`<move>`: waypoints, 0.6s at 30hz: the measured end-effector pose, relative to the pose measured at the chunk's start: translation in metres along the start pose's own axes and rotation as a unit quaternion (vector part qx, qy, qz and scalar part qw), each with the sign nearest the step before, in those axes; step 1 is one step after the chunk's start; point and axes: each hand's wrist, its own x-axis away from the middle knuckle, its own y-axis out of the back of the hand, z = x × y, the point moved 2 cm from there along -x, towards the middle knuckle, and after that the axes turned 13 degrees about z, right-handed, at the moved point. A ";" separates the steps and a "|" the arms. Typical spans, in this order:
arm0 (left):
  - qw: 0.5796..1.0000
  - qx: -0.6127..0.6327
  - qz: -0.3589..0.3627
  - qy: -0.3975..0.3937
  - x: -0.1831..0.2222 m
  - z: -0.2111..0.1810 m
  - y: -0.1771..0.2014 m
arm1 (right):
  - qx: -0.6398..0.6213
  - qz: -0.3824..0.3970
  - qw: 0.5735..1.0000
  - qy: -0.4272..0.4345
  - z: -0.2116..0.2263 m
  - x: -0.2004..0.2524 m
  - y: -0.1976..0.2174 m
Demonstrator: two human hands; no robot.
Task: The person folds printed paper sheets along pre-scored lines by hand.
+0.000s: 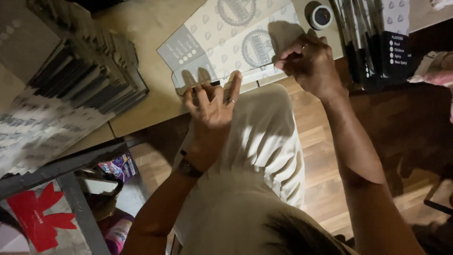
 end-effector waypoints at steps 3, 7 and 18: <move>0.999 -0.010 0.037 -0.008 0.002 0.000 -0.003 | -0.013 0.000 0.999 -0.030 -0.007 0.003 -0.003; 0.999 -0.012 0.045 -0.006 0.000 0.000 0.000 | 0.062 -0.053 0.993 -0.080 -0.011 0.011 0.005; 1.000 -0.001 -0.012 0.011 0.005 0.000 -0.007 | 0.182 -0.179 0.966 -0.048 0.000 0.002 0.031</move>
